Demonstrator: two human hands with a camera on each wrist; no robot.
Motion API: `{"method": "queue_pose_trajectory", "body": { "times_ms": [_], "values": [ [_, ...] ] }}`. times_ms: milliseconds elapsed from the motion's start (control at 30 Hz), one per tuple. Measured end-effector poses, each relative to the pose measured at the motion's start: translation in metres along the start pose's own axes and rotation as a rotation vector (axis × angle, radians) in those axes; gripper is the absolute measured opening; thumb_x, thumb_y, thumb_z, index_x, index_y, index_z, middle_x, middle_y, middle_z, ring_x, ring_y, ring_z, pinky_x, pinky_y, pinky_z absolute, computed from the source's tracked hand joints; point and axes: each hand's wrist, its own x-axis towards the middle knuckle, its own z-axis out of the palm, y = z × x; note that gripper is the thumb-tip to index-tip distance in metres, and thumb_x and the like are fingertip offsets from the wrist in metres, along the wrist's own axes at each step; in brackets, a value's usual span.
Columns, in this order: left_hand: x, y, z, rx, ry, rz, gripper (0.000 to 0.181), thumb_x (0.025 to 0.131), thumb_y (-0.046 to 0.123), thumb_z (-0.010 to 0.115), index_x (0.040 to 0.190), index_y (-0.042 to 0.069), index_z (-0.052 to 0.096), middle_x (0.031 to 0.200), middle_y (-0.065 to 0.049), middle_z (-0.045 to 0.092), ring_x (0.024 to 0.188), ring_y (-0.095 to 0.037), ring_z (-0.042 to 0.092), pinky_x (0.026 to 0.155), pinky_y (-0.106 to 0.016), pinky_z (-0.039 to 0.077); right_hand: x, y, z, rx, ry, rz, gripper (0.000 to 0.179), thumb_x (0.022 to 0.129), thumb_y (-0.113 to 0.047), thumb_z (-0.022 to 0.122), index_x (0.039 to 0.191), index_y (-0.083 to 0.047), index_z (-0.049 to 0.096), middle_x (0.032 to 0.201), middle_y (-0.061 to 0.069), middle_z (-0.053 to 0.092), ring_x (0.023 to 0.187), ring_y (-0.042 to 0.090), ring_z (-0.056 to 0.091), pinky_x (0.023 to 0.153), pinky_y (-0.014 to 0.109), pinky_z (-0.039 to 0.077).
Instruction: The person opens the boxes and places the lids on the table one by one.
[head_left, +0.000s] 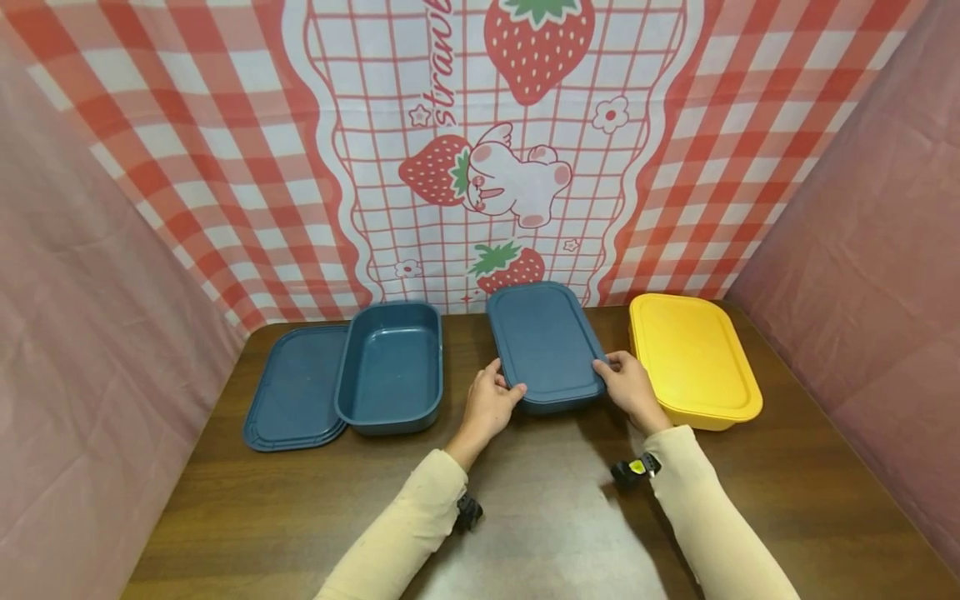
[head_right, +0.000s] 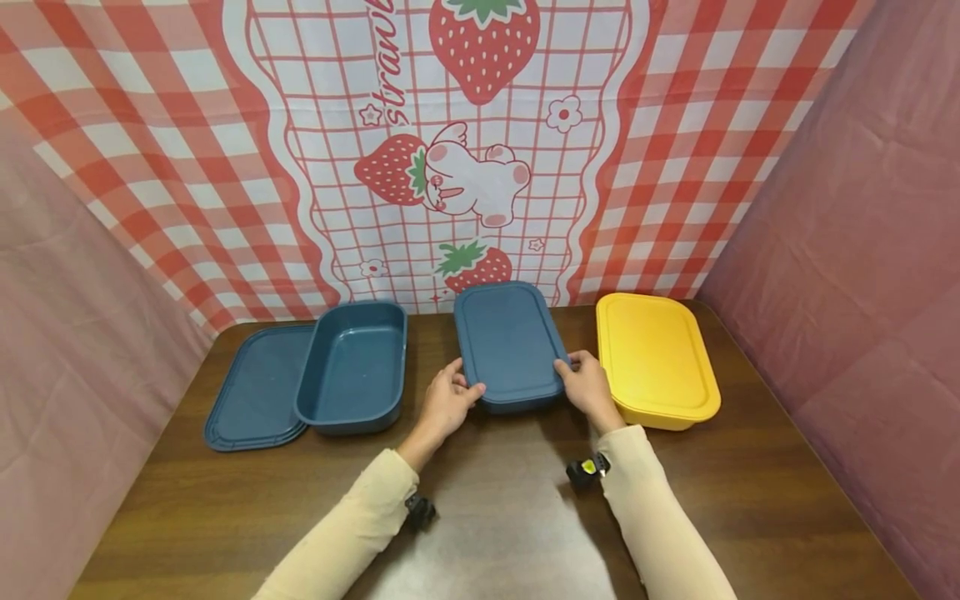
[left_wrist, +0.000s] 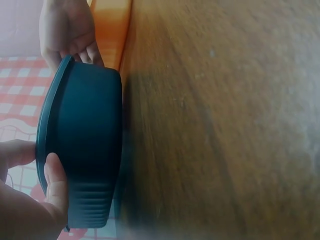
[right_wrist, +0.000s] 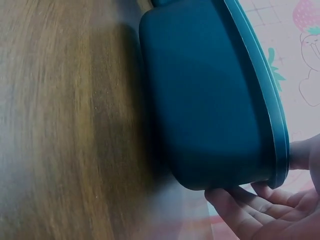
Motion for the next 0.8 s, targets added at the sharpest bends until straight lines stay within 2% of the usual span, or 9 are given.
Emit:
{"method": "queue_pose_trajectory", "body": {
  "times_ms": [267,533,800],
  "values": [
    [0.0,0.002,0.002,-0.012,-0.01,0.01,0.067,0.086,0.019,0.073,0.142,-0.006,0.043,0.097,-0.01,0.057,0.084,-0.016,0.06,0.074,-0.028,0.052,-0.005,0.004,-0.005,0.019,0.012,0.002,0.043,0.1,-0.024,0.053,0.123,0.012,0.052,0.115,0.03,0.058,0.103,0.035,0.056,0.085,0.039,0.046],
    [0.0,0.003,0.005,-0.022,-0.024,0.016,0.065,0.086,0.017,0.072,0.141,-0.006,0.045,0.098,-0.011,0.058,0.084,-0.016,0.06,0.074,-0.027,0.052,-0.012,0.006,-0.012,0.029,0.031,-0.004,0.038,0.097,-0.022,0.057,0.117,0.011,0.055,0.107,0.026,0.061,0.097,0.03,0.057,0.074,0.025,0.044],
    [-0.003,0.005,0.007,-0.025,-0.046,0.008,0.066,0.086,0.016,0.073,0.141,-0.006,0.045,0.096,-0.01,0.057,0.082,-0.015,0.059,0.071,-0.025,0.052,-0.017,0.008,-0.015,0.007,0.03,0.009,0.039,0.098,-0.022,0.056,0.117,0.012,0.053,0.106,0.025,0.059,0.097,0.031,0.056,0.074,0.026,0.043]
  ]
}}
